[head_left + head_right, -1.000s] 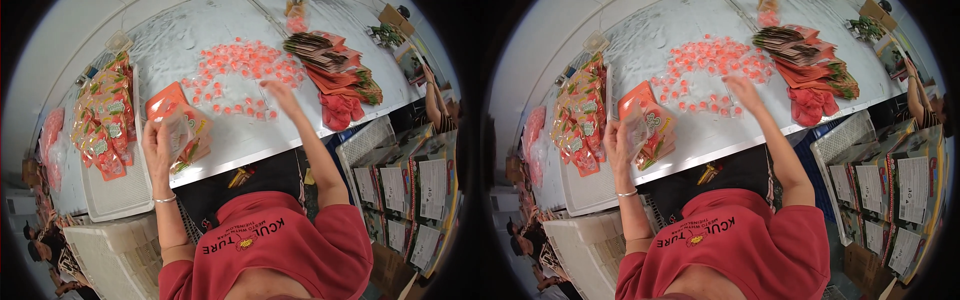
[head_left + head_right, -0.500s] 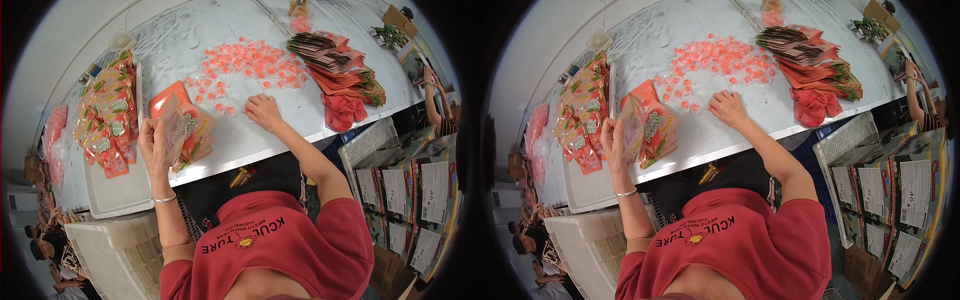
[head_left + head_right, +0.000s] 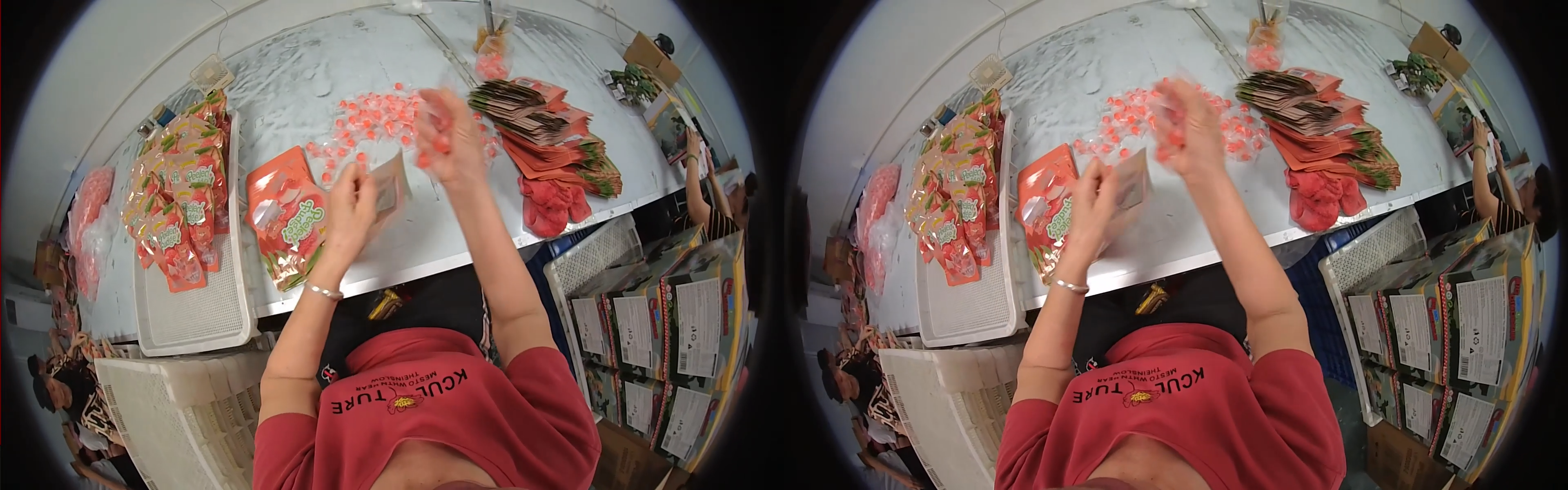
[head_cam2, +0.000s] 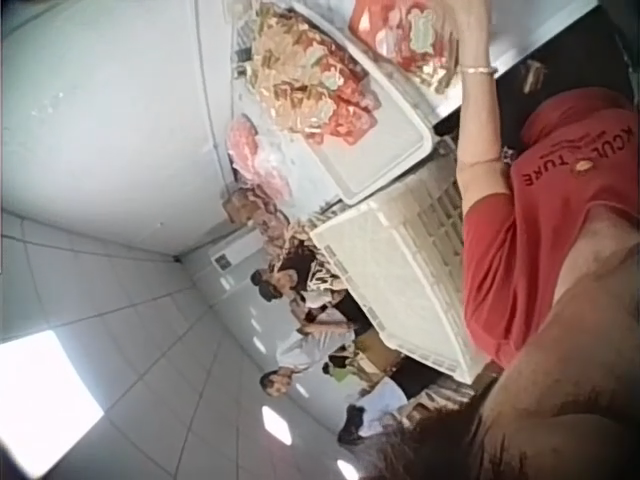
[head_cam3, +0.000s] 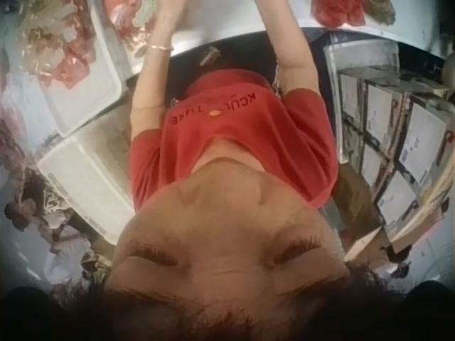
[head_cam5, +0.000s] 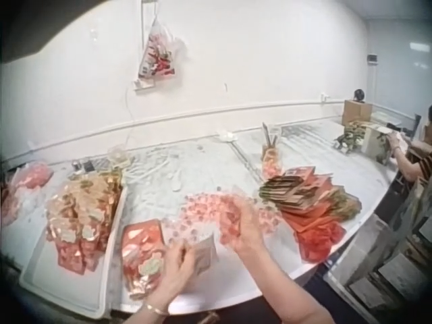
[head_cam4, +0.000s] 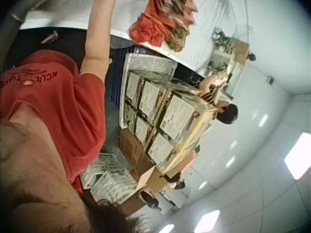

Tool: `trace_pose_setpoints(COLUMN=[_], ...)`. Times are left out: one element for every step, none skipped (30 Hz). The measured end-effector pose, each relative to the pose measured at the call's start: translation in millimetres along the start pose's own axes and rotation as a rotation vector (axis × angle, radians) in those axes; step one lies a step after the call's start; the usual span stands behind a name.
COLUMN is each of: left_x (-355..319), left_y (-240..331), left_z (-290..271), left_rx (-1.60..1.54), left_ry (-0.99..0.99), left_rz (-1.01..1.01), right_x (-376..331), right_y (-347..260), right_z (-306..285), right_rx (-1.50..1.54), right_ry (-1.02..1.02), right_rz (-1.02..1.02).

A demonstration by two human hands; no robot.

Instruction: Bagging individual gummy candies into retail packaging.

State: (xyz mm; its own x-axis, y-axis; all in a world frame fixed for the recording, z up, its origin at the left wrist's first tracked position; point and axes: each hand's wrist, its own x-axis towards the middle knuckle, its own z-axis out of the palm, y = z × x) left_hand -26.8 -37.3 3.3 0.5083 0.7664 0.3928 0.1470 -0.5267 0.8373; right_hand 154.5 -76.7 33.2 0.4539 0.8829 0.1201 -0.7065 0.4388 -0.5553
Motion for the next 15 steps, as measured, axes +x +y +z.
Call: trace_pose_setpoints(left_x=[1, 4, 6, 9, 12, 14, 17, 19, 18, 19, 19, 19, 21, 23, 26], left_y=[-8, -11, -15, -14, -14, -14, -20, -28, -35, -29, -23, -17, -8, 4, 13], left_z=[10, 17, 21, 23, 23, 23, 22, 21, 20, 18, 17, 15, 13, 12, 10], left_rx=[0.002, 0.005, 0.022, 0.021, -0.079, -0.179, -0.176, -0.152, -0.127, -0.129, -0.174, -0.219, -0.222, -0.1, 0.024], left_ry=[-0.004, -0.01, 0.013, 0.013, 0.083, 0.154, 0.172, 0.224, 0.275, 0.282, 0.275, 0.266, 0.275, 0.314, 0.35], left_rz=[-0.031, -0.061, -0.092, -0.088, -0.14, -0.192, -0.194, -0.131, -0.069, -0.069, -0.144, -0.219, -0.219, -0.068, 0.082], right_x=[-2, -4, -7, -8, -10, -14, -21, -26, -27, -28, -28, -30, -33, -35, -30], right_y=[7, 14, 22, 33, 42, 46, 47, 46, 46, 40, 36, 33, 29, 25, 22], right_z=[22, 34, 32, 23, 18, 11, 8, 6, 5, 9, 12, 16, 19, 22, 26], right_rx=[-0.062, -0.122, -0.124, -0.587, -1.048, -1.046, -1.284, -1.513, -1.506, -1.541, -1.575, -1.575, -1.598, -1.602, -1.598], right_ry=[0.005, 0.012, 0.006, -0.022, -0.061, -0.072, -0.272, -0.483, -0.504, -0.586, -0.67, -0.678, -0.634, -0.579, -0.581], right_rz=[-0.014, -0.031, -0.03, -0.239, -0.446, -0.445, -0.571, -0.701, -0.699, -0.729, -0.758, -0.756, -0.511, -0.265, -0.261])
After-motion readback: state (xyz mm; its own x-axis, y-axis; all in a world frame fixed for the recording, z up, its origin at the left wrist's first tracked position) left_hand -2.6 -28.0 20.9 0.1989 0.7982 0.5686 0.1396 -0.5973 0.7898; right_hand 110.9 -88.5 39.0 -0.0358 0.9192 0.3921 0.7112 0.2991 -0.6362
